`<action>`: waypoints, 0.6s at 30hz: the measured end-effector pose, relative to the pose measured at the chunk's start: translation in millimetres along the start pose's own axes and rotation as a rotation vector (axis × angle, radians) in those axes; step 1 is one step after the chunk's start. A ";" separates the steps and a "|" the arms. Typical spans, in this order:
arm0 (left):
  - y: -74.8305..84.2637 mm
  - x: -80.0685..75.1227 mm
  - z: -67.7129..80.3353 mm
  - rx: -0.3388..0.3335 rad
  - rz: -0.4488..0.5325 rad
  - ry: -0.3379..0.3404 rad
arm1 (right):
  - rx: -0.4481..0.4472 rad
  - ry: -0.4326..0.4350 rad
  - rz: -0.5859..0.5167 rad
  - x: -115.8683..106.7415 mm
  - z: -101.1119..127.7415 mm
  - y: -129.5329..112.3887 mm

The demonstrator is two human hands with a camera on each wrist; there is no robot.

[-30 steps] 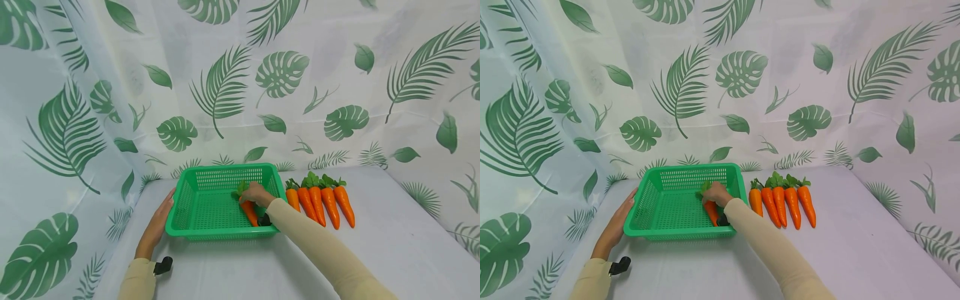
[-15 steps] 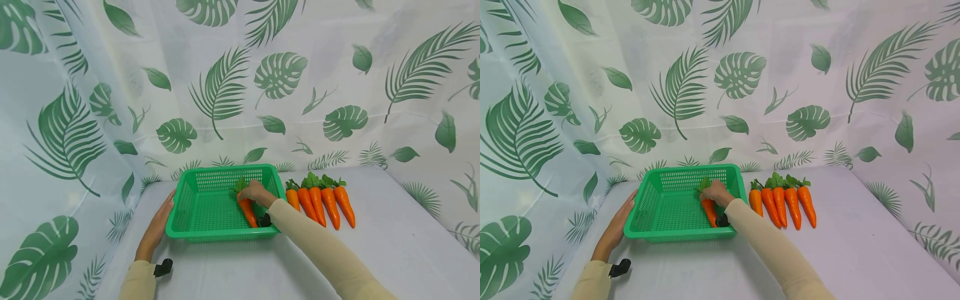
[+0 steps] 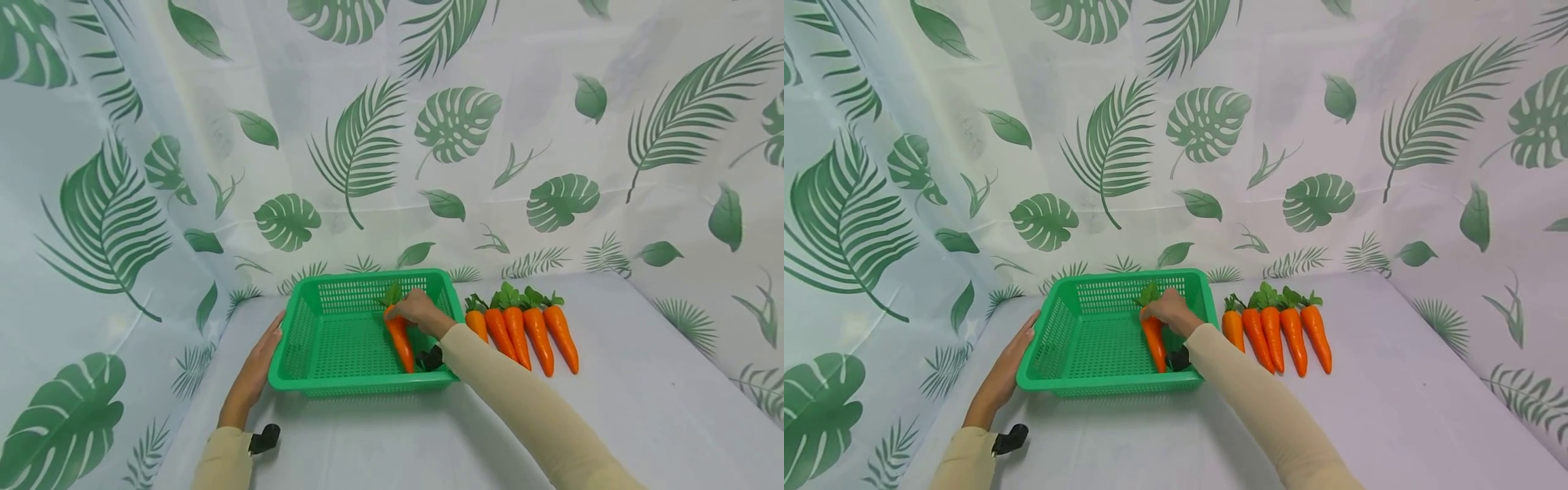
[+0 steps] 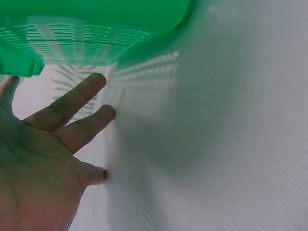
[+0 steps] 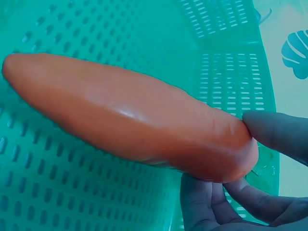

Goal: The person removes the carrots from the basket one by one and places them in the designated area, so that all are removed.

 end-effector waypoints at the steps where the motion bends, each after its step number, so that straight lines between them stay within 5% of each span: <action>1: -0.2 -0.3 0.0 0.000 -0.001 0.000 | -0.001 0.000 -0.005 -0.2 0.0 -1.0; 18: -1.9 -0.6 -1.2 0.014 -0.021 0.012 | -0.014 -0.001 -0.095 -1.3 0.5 -0.1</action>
Point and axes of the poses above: each hand's wrist, its own z-axis away from the middle knuckle, its own x-axis out of the palm, y = z × x, the point moved 10 cm from there along -z, towards the middle knuckle, and after that the axes turned 11 degrees about -z, right-handed, at the moved point
